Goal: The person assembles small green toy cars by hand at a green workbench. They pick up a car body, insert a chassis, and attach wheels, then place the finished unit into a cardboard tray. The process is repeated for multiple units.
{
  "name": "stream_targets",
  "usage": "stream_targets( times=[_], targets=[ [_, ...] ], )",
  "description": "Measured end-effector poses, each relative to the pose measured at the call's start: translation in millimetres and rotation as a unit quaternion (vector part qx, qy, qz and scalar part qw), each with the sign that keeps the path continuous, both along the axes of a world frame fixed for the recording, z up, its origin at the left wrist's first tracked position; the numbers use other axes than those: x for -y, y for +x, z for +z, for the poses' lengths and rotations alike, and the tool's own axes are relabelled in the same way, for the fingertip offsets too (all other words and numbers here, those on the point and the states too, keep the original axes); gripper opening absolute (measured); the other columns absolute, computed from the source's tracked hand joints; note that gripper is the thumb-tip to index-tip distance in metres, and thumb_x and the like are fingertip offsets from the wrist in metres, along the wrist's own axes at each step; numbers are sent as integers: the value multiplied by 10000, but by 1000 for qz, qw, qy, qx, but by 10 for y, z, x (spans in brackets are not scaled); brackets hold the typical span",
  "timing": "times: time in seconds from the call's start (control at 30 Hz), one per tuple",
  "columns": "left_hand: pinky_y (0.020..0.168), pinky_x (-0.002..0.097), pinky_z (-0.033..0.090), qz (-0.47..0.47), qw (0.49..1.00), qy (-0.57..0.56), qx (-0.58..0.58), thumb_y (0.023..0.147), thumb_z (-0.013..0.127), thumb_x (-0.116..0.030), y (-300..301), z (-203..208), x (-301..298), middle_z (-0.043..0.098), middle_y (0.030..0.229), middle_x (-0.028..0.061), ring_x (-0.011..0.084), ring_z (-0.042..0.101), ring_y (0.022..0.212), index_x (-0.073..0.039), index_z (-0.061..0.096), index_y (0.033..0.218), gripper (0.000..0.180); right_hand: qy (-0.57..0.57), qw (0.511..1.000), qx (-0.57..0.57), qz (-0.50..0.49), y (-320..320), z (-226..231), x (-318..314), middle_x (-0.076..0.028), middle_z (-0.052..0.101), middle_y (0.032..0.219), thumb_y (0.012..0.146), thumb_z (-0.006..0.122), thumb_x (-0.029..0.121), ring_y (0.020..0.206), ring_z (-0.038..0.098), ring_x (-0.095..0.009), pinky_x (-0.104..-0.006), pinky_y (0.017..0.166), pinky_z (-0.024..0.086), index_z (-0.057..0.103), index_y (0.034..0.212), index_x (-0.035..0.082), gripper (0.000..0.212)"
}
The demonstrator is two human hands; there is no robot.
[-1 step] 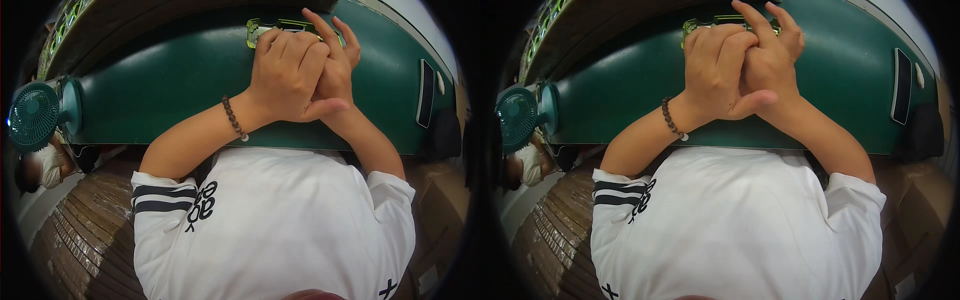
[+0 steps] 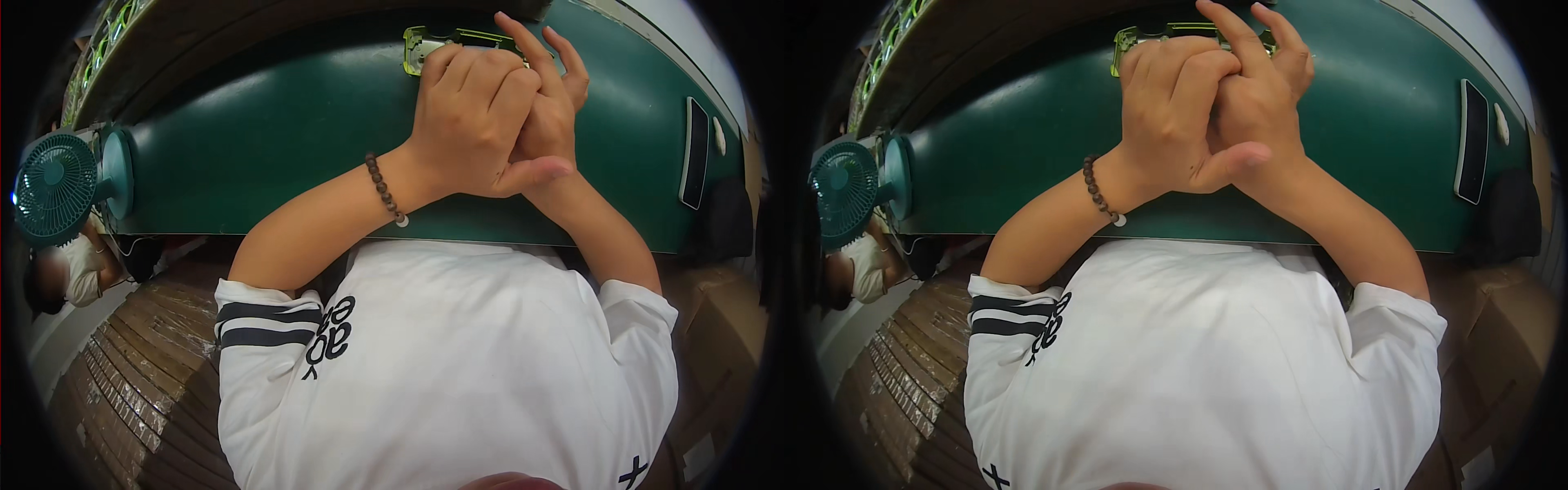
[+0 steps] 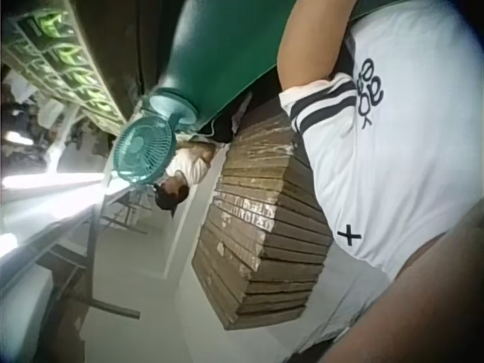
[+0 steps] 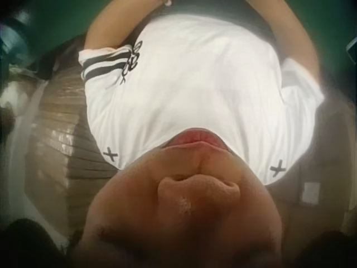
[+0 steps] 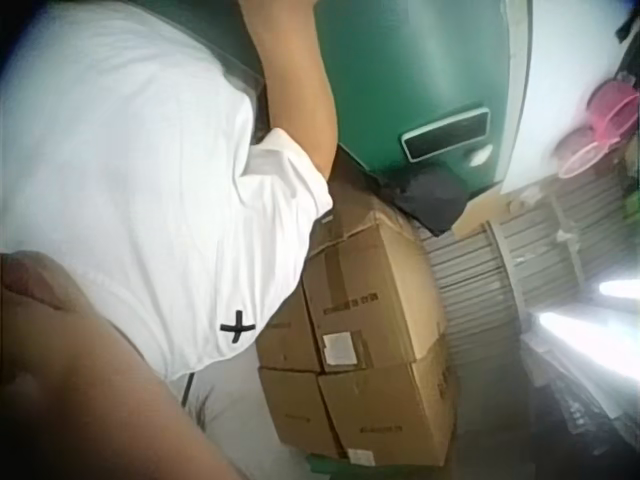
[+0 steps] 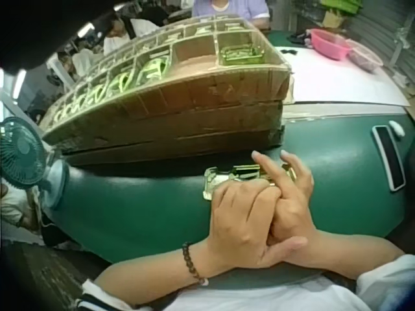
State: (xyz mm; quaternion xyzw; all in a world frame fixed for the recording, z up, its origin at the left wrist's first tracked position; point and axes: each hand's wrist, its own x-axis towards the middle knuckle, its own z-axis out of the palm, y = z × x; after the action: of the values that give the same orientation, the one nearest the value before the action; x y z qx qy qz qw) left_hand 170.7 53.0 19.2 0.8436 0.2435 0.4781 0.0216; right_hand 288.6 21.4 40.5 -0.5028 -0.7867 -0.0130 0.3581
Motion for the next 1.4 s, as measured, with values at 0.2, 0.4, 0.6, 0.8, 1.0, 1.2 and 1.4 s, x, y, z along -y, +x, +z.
stream_targets(
  times=[0.2,0.4,0.6,0.8,1.0,1.2,1.4],
  targets=[
    [686,373,387,-17,996,24,88,769,542,-657,204,-34,-139,521,714,106,257,505,636,-60,518,697,602,106,989,-75,72,167,-314,-205,-159,620,1173,801,617,205,1169,533,-240,-455,1066,259,658,880,11,214],
    [656,367,387,-27,997,21,72,768,546,-631,152,-43,-195,498,651,84,252,499,595,-71,528,678,568,-9,997,-78,29,112,-278,-41,-103,637,1099,772,629,207,1145,515,-251,-450,1059,260,664,814,23,192],
    [655,357,394,-18,999,26,32,750,624,-511,81,10,-82,577,764,104,258,538,653,-55,584,759,457,-22,998,-53,-37,74,-165,11,-10,596,1140,646,674,174,1133,442,-277,-460,978,264,679,726,82,121],
    [623,347,414,-43,998,22,43,747,645,-508,98,20,-8,581,785,94,243,548,673,-52,589,768,459,51,994,67,-72,193,-118,143,-9,560,911,627,661,138,785,504,-233,-325,688,403,636,700,100,86],
    [639,341,438,-40,997,-65,-27,763,651,-498,37,29,24,618,808,92,247,595,714,-52,616,859,458,-113,991,28,-58,224,-144,170,-46,578,807,691,650,110,707,604,-224,-337,568,478,618,733,66,69],
    [697,348,434,-48,998,-46,15,742,688,-382,66,2,46,625,884,81,247,603,776,-61,626,888,358,-169,980,77,-69,393,-50,126,-58,611,840,749,647,110,734,616,-249,-353,607,491,638,802,72,66],
    [833,388,397,11,996,-45,-76,633,732,-129,-144,46,-7,593,1085,50,239,563,961,-122,667,928,302,-169,984,-58,25,578,-10,3,-102,614,849,771,689,76,735,603,-290,-360,627,474,657,917,31,156]
  ],
)
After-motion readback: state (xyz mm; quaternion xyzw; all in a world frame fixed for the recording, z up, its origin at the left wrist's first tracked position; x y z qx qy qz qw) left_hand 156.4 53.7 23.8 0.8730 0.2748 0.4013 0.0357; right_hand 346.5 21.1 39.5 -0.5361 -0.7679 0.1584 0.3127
